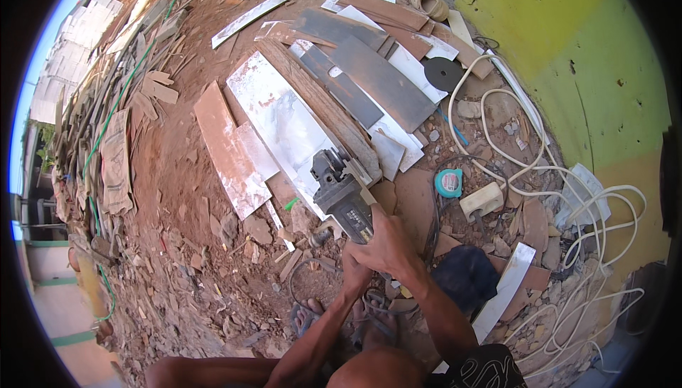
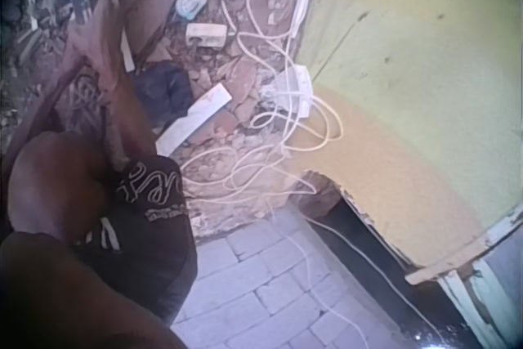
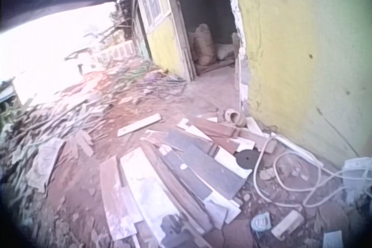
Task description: The person wipes a white rectangular tile with a cloth, then uses an angle grinder to cut the tile into smaller pieces. The person handles the tile and grinder with both hands while sitting on the ground.
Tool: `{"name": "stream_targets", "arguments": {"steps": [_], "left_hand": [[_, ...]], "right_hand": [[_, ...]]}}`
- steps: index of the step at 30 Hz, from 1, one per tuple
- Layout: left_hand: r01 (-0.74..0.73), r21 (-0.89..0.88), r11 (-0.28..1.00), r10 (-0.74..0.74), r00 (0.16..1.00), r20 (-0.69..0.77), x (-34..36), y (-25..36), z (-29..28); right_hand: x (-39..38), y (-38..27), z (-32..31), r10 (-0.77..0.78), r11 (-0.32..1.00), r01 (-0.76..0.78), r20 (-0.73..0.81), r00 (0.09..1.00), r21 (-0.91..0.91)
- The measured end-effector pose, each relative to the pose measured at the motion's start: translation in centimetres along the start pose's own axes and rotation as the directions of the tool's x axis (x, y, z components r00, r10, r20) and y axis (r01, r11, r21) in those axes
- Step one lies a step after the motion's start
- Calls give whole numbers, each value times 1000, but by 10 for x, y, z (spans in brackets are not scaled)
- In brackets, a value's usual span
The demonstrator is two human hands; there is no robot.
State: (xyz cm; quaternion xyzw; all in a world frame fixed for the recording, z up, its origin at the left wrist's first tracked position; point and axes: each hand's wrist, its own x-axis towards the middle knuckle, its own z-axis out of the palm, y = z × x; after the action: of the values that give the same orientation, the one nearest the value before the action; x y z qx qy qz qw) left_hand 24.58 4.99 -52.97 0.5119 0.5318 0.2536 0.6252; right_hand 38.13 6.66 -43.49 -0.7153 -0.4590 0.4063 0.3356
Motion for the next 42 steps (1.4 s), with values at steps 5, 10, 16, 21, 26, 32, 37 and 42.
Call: {"name": "stream_targets", "arguments": {"steps": [5, 10, 16, 21, 26, 32, 37, 42], "left_hand": [[69, -328, 942, -85, 996, -35, -11, 12, 6], [73, -587, 806, -145, 986, -77, -22, 29, -4], [-89, -594, 800, -36, 980, -196, -9, 53, -51], [-236, -522, 819, 47, 935, -350, 52, 101, -136], [-217, -321, 922, 59, 898, -436, 120, 91, -271], [-38, -224, 974, -72, 883, -464, 165, 82, -308], [12, -325, 946, -150, 903, -403, 188, 48, -331], [81, -262, 962, -179, 908, -379, 188, 48, -307]], "right_hand": [[-3, -17, -31, -6, 997, 12, -81, 997, 72], [-18, -17, -77, -26, 990, 51, -192, 981, 129], [-40, -23, -121, 280, 921, -229, -128, 951, 315], [-61, -16, -121, 310, 866, -162, -253, 916, 473], [-66, 6, -110, 304, 860, -97, -349, 887, 502], [-57, 3, -107, 397, 826, -158, -361, 844, 540], [-55, -11, -102, 440, 810, -215, -325, 837, 545], [-55, -16, -100, 445, 841, -227, -390, 806, 491]]}}
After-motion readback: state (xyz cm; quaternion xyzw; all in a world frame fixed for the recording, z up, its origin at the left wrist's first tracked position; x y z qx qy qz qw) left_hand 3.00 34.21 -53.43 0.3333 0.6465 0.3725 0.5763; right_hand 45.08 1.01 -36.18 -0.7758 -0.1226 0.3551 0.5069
